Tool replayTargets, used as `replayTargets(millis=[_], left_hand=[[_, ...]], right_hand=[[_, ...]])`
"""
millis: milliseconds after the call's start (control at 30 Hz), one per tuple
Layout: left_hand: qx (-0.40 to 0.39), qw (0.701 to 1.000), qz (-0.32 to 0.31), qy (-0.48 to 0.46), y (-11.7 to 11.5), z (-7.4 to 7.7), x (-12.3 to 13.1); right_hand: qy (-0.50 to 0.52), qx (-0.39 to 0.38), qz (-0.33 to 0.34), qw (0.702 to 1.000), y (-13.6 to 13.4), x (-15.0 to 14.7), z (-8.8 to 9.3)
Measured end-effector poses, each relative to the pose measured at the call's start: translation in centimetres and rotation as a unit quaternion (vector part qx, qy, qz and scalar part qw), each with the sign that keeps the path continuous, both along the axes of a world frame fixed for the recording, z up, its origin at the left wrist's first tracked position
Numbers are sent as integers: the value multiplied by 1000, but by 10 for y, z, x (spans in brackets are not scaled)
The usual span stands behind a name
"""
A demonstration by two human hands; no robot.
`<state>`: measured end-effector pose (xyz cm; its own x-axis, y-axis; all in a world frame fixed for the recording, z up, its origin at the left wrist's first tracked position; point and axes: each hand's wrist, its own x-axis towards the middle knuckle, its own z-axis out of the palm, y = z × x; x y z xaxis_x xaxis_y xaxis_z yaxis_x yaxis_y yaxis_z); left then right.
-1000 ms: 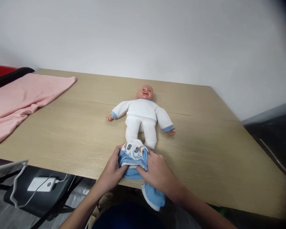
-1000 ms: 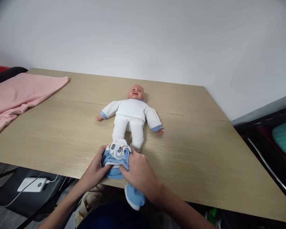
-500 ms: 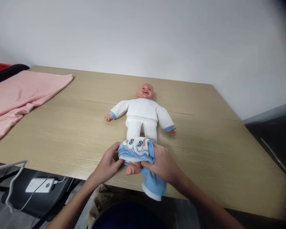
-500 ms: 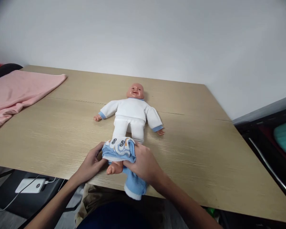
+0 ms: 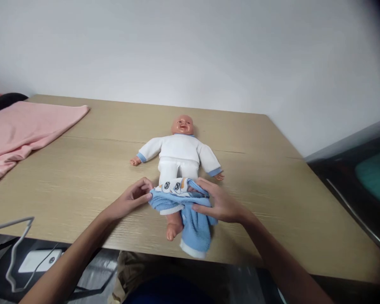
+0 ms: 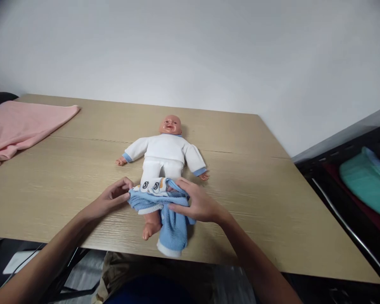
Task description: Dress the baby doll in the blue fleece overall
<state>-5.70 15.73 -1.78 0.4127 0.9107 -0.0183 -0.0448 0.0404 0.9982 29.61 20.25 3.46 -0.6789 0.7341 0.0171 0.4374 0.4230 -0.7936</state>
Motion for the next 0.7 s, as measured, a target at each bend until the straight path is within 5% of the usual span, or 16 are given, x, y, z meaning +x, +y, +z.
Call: replayTargets(millis=[200, 400, 600, 700], left_hand=[[-28, 999, 20, -14, 4, -8, 1], [10, 999, 35, 37, 8, -10, -6], [207, 960, 16, 190, 18, 44, 11], [233, 938, -78, 246, 32, 77, 39]], right_hand=[[62, -149, -18, 987, -4, 34, -23], [100, -195, -14, 975, -3, 39, -34], [83, -220, 39, 971, -2, 28, -19], [139, -217, 0, 966, -5, 20, -8]])
